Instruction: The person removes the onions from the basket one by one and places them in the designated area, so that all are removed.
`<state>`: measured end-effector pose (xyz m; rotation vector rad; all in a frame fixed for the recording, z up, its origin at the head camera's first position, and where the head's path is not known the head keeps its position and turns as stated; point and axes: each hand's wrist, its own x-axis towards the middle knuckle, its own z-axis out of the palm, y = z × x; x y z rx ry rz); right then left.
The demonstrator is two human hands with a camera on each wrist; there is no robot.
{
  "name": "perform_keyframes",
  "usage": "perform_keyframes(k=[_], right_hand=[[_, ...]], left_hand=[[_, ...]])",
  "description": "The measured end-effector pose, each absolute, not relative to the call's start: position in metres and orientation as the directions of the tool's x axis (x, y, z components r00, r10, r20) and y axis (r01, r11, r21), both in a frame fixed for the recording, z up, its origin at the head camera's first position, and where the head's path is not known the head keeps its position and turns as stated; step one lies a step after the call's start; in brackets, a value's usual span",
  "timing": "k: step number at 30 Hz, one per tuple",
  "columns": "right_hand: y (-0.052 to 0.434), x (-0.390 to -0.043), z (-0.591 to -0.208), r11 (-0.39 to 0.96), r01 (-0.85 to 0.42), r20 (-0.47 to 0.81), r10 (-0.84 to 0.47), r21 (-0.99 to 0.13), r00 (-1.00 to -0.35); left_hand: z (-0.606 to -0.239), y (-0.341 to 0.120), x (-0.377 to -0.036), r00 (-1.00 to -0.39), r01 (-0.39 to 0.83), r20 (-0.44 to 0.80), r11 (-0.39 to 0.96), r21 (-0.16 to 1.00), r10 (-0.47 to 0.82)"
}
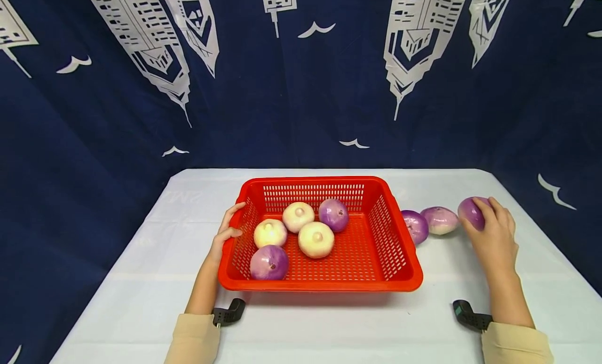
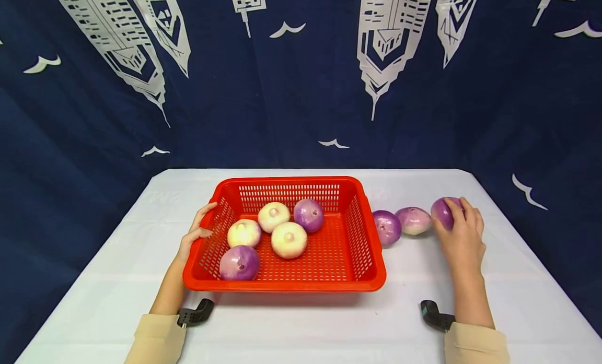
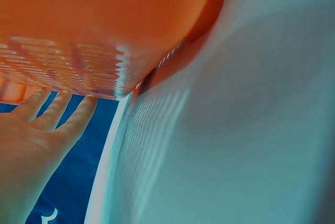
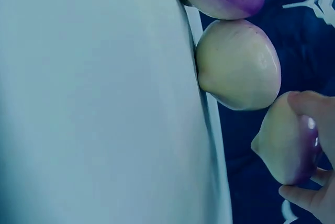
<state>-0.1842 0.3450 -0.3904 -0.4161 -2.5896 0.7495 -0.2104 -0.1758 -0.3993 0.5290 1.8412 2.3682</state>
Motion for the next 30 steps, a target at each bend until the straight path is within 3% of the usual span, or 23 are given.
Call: perform_keyframes(k=[14, 30], right_hand=[[0.365, -0.187, -0.415, 0.821, 0.169, 0.238, 0.345, -0.546, -0.908], [0.366, -0.187, -0.417, 0.836, 0.179, 0.215, 0.33, -0.519, -0.919]], left_hand=[[-0.397, -0.175, -0.209, -0.937, 0.127, 0.202, -0.26, 0.957, 0.284], [-0.398, -0.176, -0.209, -0.939, 0.114, 0.188, -0.253, 0.961, 0.288]])
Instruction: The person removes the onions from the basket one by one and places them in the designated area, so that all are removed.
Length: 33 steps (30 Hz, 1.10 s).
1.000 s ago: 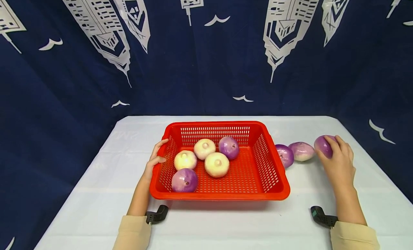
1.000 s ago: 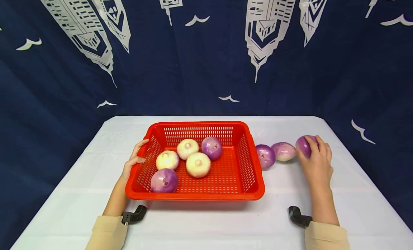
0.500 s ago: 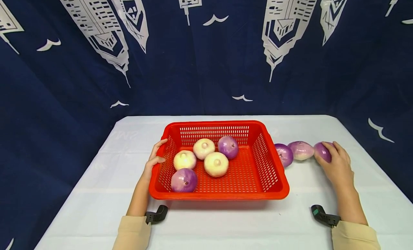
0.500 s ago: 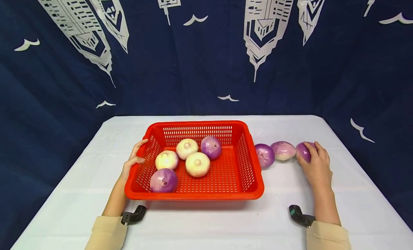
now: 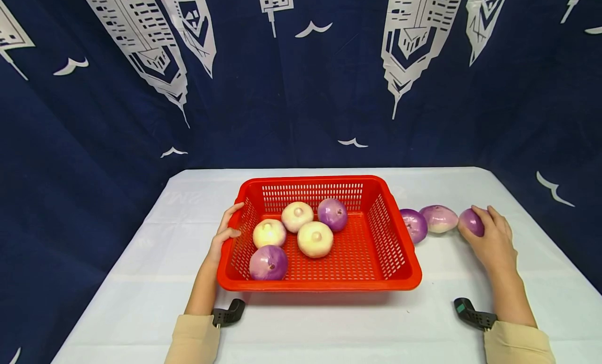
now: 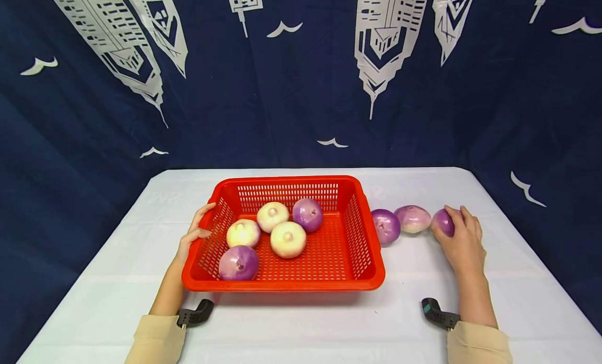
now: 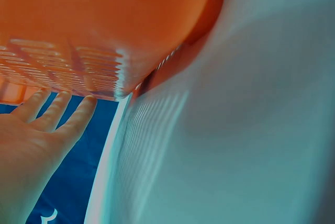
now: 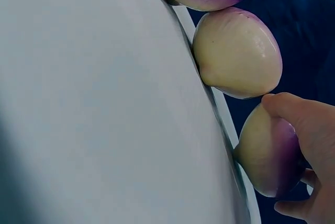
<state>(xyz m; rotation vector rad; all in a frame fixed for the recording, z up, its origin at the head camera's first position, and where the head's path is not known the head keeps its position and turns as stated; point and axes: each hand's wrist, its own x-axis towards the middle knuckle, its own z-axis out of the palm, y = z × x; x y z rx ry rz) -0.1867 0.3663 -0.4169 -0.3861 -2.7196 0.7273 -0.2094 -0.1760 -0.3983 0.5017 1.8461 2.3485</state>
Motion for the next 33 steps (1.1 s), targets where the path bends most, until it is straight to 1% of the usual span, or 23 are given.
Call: perform_keyframes(k=[8, 15, 25, 33], right_hand=[[0.368, -0.187, -0.417, 0.849, 0.161, 0.244, 0.318, -0.503, -0.916], [0.367, -0.186, -0.414, 0.865, 0.112, 0.276, 0.275, -0.489, -0.921], [0.357, -0.183, -0.391, 0.877, 0.098, 0.274, 0.251, -0.47, -0.928], [0.34, -0.179, -0.37, 0.886, 0.042, 0.322, 0.211, -0.461, -0.923]], left_hand=[[-0.397, -0.176, -0.209, -0.937, 0.109, 0.186, -0.257, 0.96, 0.296], [-0.397, -0.175, -0.21, -0.935, 0.121, 0.2, -0.267, 0.956, 0.294], [-0.4, -0.177, -0.209, -0.935, 0.132, 0.208, -0.259, 0.957, 0.288], [-0.399, -0.176, -0.209, -0.937, 0.127, 0.203, -0.264, 0.956, 0.285]])
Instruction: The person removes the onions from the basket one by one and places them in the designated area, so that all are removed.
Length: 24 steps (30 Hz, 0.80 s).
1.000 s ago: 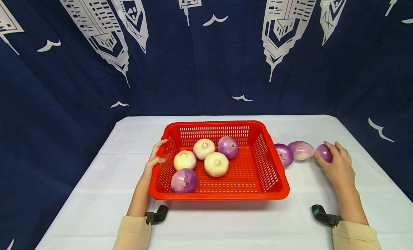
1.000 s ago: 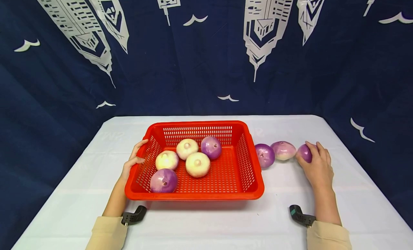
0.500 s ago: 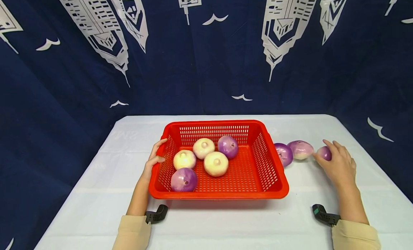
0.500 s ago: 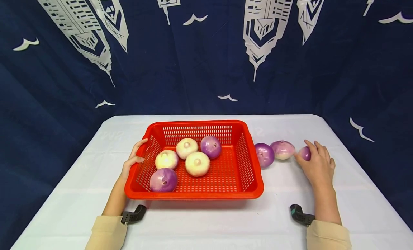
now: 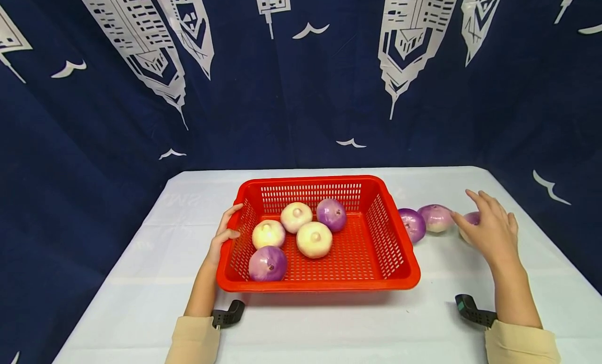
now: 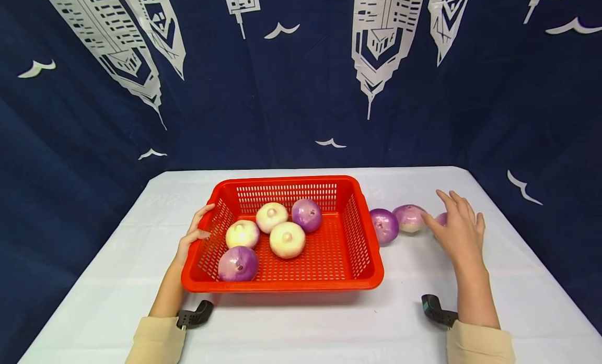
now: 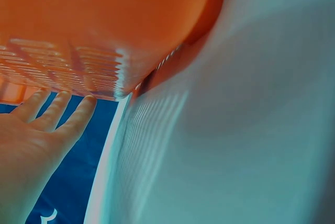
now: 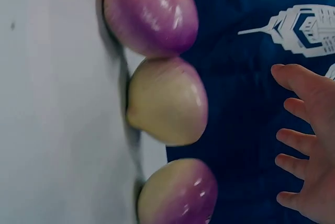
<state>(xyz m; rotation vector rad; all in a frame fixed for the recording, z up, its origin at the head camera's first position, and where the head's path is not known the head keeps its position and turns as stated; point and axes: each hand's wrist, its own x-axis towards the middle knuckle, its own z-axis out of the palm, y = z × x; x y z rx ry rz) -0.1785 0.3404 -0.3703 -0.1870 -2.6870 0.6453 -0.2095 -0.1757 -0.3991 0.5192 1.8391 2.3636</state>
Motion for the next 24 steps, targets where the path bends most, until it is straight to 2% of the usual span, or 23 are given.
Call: perform_keyframes(k=[12, 24], right_hand=[[0.299, -0.168, -0.339, 0.882, -0.06, 0.395, 0.148, -0.468, -0.907], [0.257, -0.158, -0.329, 0.839, -0.227, 0.412, -0.004, -0.495, -0.911]], left_hand=[[-0.398, -0.175, -0.209, -0.939, 0.108, 0.187, -0.267, 0.958, 0.29], [-0.398, -0.174, -0.21, -0.942, 0.112, 0.188, -0.268, 0.957, 0.277]])
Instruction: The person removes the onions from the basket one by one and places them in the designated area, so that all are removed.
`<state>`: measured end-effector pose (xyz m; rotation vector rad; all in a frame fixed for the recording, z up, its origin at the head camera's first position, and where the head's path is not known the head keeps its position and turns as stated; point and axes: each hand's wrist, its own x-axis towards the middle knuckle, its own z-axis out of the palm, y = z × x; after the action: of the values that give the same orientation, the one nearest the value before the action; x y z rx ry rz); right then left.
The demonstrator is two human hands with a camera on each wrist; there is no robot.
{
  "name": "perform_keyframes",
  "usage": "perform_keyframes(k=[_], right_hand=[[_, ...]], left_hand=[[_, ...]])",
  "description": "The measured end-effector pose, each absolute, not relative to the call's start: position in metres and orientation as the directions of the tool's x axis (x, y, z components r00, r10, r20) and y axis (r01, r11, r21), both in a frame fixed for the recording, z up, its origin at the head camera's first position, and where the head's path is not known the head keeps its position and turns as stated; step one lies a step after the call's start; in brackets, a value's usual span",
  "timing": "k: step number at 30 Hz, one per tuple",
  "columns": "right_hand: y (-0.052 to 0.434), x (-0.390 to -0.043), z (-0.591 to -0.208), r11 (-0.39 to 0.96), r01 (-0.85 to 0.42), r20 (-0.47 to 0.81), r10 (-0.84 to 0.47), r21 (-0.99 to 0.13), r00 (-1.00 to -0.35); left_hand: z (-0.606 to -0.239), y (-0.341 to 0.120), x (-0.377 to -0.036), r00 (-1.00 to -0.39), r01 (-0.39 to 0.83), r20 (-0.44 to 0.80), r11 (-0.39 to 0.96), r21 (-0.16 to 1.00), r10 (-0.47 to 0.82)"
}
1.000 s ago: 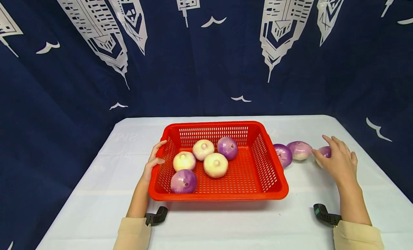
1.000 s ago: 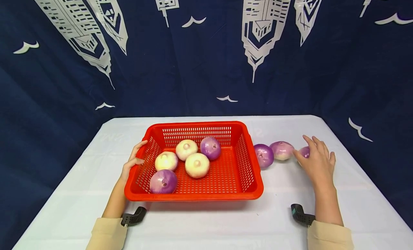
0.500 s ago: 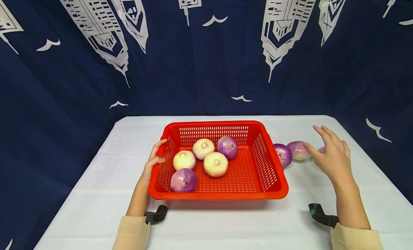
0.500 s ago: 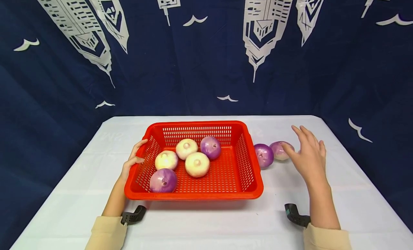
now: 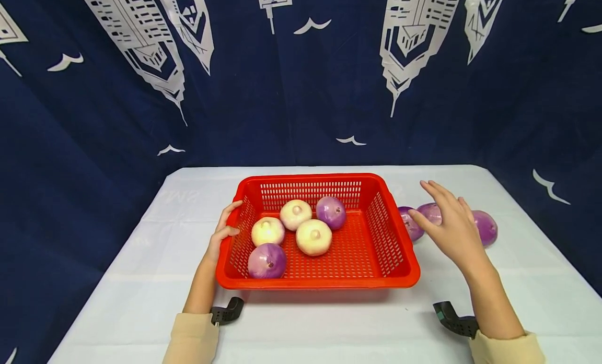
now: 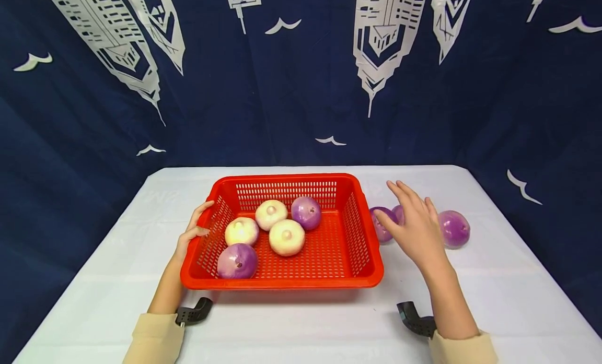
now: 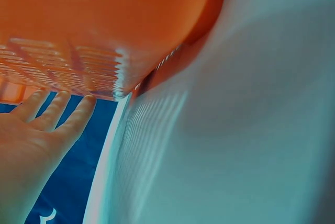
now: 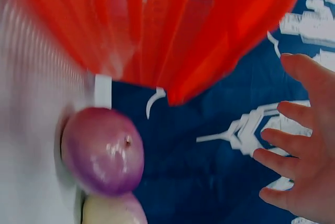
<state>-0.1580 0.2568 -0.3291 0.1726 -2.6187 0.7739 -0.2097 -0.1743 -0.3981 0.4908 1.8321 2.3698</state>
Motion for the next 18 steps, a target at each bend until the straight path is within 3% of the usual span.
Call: perform_keyframes(k=[18], right_hand=[[0.212, -0.159, -0.289, 0.721, -0.38, 0.354, -0.198, -0.579, -0.914]], left_hand=[[-0.397, -0.175, -0.208, -0.937, 0.121, 0.205, -0.287, 0.95, 0.282]])
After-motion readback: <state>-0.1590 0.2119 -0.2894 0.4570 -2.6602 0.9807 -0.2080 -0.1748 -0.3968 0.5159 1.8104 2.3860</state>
